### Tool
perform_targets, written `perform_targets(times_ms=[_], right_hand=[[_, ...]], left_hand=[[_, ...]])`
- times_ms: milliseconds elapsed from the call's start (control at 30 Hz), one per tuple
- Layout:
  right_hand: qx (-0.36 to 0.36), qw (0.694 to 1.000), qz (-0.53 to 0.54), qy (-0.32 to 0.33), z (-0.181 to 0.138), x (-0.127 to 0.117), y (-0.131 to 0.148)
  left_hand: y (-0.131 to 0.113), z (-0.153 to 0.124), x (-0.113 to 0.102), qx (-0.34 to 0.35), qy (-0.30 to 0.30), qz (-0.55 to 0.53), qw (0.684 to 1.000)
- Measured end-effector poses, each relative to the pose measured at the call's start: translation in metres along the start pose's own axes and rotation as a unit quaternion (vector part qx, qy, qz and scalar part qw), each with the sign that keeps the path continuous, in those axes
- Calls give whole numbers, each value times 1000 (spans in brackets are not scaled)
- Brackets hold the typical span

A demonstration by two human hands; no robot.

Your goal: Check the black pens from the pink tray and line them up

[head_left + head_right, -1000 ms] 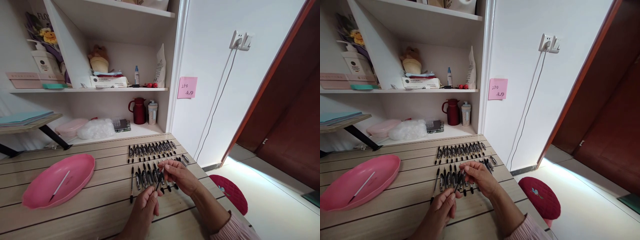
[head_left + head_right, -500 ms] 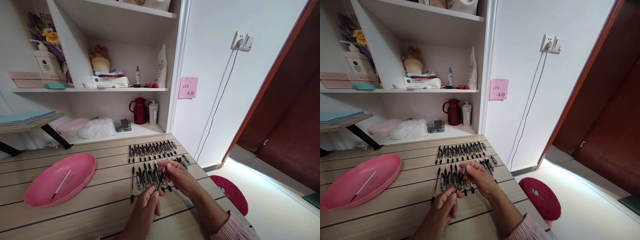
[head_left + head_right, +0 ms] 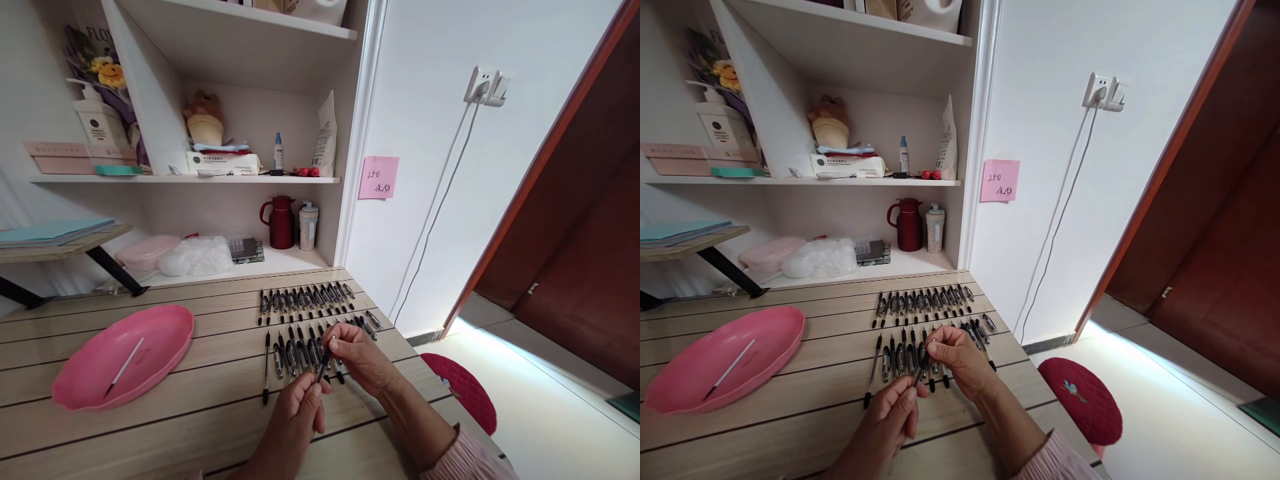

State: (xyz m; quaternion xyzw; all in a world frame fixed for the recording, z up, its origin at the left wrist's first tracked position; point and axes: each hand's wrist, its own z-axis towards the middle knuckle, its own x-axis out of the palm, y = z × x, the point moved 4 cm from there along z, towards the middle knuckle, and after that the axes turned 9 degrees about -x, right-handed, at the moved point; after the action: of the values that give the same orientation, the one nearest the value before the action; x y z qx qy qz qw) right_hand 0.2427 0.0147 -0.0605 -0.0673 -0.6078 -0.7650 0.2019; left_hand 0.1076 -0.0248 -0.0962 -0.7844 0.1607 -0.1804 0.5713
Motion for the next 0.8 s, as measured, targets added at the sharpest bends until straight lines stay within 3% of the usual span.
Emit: perform_targets(times_ms=[133,800], right_hand=[[18,999,27,23,-1,4,0],[-4,999,24,21,-1,2,0]], left_hand=[[-1,-1,1,0,-4,-3,1000],[1,2,0,16,-1,14,1000]])
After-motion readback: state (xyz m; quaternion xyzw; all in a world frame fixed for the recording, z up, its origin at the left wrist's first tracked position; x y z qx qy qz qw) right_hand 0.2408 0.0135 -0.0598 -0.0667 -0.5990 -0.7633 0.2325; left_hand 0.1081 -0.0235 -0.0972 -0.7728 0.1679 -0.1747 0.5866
